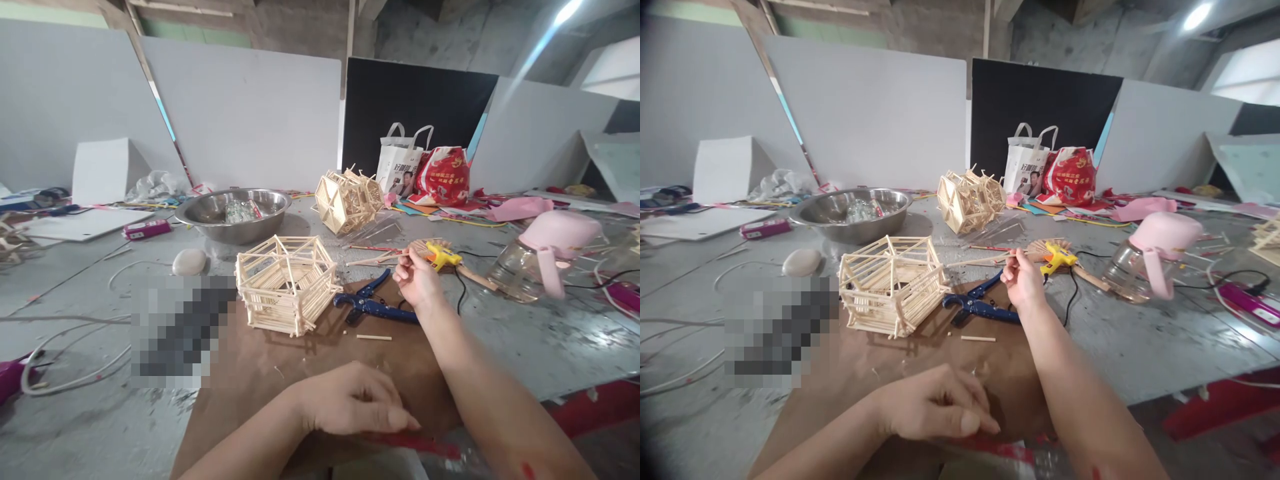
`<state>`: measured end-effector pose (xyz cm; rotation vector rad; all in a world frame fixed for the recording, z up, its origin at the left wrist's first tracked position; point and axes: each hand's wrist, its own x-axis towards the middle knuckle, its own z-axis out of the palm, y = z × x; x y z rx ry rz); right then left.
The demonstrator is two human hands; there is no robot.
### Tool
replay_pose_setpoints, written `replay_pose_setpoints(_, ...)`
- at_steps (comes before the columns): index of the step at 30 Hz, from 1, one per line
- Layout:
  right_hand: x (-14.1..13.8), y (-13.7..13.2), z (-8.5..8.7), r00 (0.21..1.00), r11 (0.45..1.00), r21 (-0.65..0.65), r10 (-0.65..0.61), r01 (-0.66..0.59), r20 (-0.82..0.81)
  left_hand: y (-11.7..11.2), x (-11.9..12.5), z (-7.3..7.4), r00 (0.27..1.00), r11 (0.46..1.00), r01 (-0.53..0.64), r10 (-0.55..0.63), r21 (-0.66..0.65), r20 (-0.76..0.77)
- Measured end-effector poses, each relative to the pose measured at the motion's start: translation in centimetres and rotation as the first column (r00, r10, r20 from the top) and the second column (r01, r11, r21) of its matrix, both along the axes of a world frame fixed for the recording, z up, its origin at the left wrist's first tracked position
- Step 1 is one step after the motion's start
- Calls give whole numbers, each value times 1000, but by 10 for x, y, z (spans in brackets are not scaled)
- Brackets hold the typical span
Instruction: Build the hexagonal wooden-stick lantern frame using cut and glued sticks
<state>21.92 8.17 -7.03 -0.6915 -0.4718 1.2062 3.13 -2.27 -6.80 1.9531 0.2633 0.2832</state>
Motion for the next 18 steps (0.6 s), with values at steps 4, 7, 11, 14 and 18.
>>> replay_pose_setpoints(4,-3,2,-7,998,999,9,-51,51,41,6,4,-3,868,829,-486,495,276,39)
replay_pose_setpoints(7,-3,2,-10,992,994,24,-109,108,58,8,10,-11,757,622,-492,651,609,-54)
replay_pose_setpoints(11,-6,1,-12,989,991,32,-130,128,68,7,19,-16,651,571,-218,689,792,-318)
replay_pose_setpoints(14,-9,0,-14,990,993,27,-118,117,73,6,25,-12,587,569,-145,709,810,-392)
replay_pose_setpoints(18,-12,0,-15,990,995,16,-104,103,90,6,30,-3,537,618,-135,702,774,-467)
